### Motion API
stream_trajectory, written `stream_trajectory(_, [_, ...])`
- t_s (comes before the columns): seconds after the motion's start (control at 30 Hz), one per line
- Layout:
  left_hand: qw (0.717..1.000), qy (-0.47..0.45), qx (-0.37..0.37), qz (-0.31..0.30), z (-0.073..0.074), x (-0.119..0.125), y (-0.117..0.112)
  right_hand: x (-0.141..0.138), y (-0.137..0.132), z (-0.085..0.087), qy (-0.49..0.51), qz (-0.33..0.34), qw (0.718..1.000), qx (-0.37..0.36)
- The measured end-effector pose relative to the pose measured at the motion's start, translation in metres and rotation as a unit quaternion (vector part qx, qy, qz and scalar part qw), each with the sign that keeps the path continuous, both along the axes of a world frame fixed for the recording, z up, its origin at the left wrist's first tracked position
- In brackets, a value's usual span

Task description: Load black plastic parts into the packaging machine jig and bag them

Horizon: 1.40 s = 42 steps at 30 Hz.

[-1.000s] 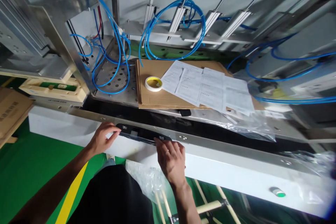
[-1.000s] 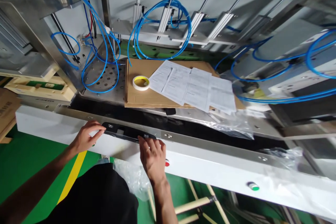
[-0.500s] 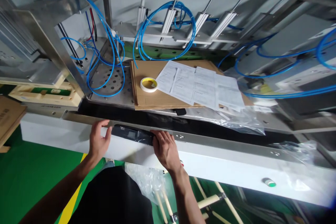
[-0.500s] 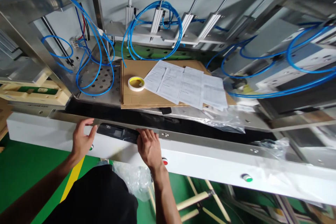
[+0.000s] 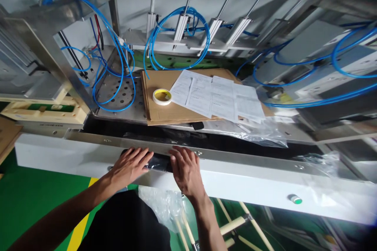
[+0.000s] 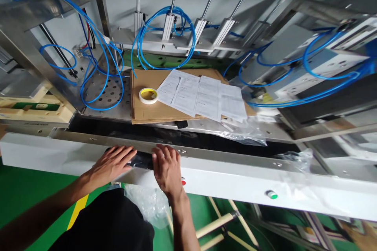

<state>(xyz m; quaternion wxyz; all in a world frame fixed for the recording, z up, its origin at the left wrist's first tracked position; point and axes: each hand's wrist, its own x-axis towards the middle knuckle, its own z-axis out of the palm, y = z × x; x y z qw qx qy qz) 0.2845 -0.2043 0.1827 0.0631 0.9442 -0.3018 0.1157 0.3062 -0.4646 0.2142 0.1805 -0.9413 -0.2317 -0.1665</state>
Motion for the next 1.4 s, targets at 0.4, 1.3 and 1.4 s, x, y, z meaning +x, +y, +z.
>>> stream_trajectory(0.4, [0.988,0.134,-0.051,-0.051,0.018,0.005,0.007,-0.048,0.044,-0.022,-0.056,0.004,0.996,-0.066])
stream_trajectory(1.3, [0.993,0.087,-0.077,0.008,0.025,0.021,-0.003,-0.002,0.044,0.012,0.031,0.025,0.999,-0.037])
stream_trajectory(1.4, [0.994,0.083,-0.075,0.006,0.025,0.020,-0.003,-0.014,0.043,0.012,-0.023,0.008,0.998,-0.059])
